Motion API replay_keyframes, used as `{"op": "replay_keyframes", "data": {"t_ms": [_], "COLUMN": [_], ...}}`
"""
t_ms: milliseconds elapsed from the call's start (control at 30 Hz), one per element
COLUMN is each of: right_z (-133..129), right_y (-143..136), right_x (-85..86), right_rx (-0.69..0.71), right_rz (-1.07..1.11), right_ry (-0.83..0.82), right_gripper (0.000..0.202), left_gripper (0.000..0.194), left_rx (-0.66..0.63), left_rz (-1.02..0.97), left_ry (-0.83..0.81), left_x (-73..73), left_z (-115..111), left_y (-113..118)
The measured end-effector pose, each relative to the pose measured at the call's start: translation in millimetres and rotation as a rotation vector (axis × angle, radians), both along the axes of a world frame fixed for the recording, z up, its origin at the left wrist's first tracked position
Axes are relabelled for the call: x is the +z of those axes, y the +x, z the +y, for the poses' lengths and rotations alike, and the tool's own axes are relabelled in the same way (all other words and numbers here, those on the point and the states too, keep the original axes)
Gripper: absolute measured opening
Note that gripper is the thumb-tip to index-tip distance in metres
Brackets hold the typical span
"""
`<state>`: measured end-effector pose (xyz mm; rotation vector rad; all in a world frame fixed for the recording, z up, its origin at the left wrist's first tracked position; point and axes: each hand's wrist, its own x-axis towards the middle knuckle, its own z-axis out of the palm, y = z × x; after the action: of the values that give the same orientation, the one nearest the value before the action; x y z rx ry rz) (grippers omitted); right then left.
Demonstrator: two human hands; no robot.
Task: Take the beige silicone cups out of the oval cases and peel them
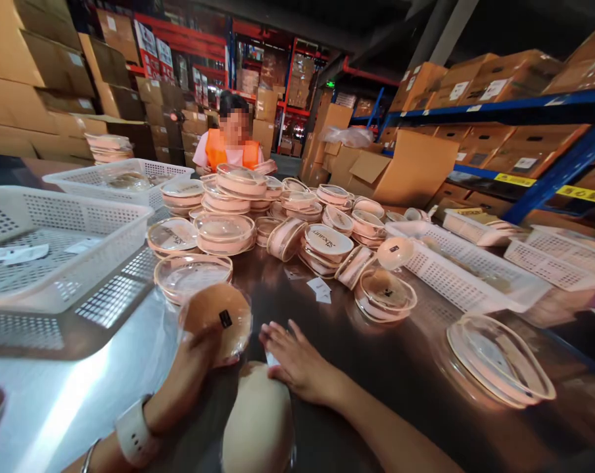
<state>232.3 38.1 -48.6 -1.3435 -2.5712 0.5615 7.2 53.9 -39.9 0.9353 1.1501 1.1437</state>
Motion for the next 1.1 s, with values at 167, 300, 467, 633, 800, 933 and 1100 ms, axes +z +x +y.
{"op": "replay_keyframes", "data": {"t_ms": [167, 300, 467, 633, 800, 933, 1100], "right_z": [7.6, -3.1, -14.4, -16.1, -22.9, -29.3, -31.1], "right_y": [3.6, 2.8, -2.2, -5.4, -10.4, -14.7, -15.6], "right_x": [-3.2, -1.4, 11.1, 20.3, 27.4, 32.0, 32.9], "right_rx": [-0.402, -0.077, 0.285, 0.307, 0.352, 0.299, 0.305], "right_rz": [-0.088, 0.206, 0.252, 0.344, 0.371, 0.434, 0.398], "right_ry": [0.293, 0.493, 0.674, 0.688, 0.668, 0.702, 0.716], "right_gripper": [0.048, 0.062, 0.034, 0.011, 0.028, 0.029, 0.032], "left_gripper": [0.041, 0.040, 0.043, 0.035, 0.022, 0.017, 0.021], "left_rx": [-0.149, -0.387, -0.577, -0.556, -0.578, -0.584, -0.542], "left_rz": [-0.230, -0.221, -0.289, -0.176, -0.052, -0.003, 0.004], "left_ry": [-0.242, -0.244, -0.219, -0.151, -0.169, -0.193, -0.211], "left_x": [8.0, 13.2, 17.3, 14.4, 15.0, 14.5, 11.8], "left_z": [-2.4, -15.0, -25.8, -27.1, -29.0, -30.5, -32.4], "left_y": [3.3, 5.7, 6.8, 7.2, 6.9, 6.1, 6.6]}}
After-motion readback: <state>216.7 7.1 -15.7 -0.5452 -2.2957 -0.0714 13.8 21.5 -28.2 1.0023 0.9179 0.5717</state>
